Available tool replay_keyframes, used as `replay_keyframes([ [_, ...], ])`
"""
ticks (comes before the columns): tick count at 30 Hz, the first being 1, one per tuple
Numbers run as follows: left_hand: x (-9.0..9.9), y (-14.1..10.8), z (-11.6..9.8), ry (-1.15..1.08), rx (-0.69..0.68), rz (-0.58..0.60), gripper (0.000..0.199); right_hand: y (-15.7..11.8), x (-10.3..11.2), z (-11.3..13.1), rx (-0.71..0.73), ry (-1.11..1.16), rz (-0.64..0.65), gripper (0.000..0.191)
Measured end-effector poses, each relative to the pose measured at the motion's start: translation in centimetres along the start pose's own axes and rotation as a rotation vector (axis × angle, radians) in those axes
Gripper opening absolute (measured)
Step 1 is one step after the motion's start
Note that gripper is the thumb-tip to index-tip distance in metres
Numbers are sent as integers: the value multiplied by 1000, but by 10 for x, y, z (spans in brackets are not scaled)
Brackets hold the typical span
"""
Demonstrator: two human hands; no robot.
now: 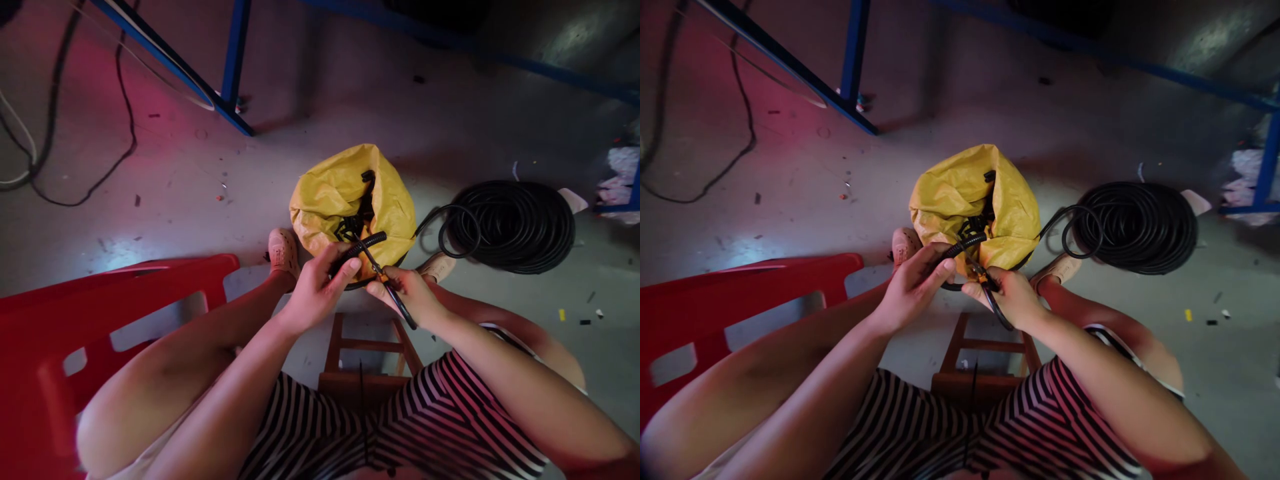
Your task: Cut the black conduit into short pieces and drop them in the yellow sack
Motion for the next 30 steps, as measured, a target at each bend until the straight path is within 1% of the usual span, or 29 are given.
replay_keyframes([
  [3, 0, 0, -1, 108, -20, -20, 23, 0, -1, -2, 2, -9, 19, 61],
  [6, -3, 0, -3, 251, -52, 68, 19, 0, -4, -3, 1, 2, 93, 58],
  [9, -7, -1, -2, 340, -70, 152, 20, 2, -7, -5, -8, -23, 160, 57],
  [12, -9, -3, 2, 393, -64, 201, 23, 4, -9, -9, -15, -59, 171, 57],
  [16, -10, -4, 5, 423, -33, 253, 25, 5, -11, -13, -17, -126, 150, 58],
  [19, -9, -4, 3, 427, -25, 261, 25, 5, -10, -13, -13, -166, 123, 61],
  [23, -6, -2, 2, 412, -22, 239, 24, 7, -10, -12, -25, -185, 87, 65],
  [30, -1, -2, 4, 331, 18, 185, 25, 9, -11, -10, 19, -75, 41, 66],
])
Point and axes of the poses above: each hand's wrist, its own y-axis towards the middle knuckle, its own x-axis out of the back of the hand, z = x × y, the point moved 7 cm from there along y, towards the middle knuckle, and after that the axes turned 3 degrees about z, right-handed, at the moved point
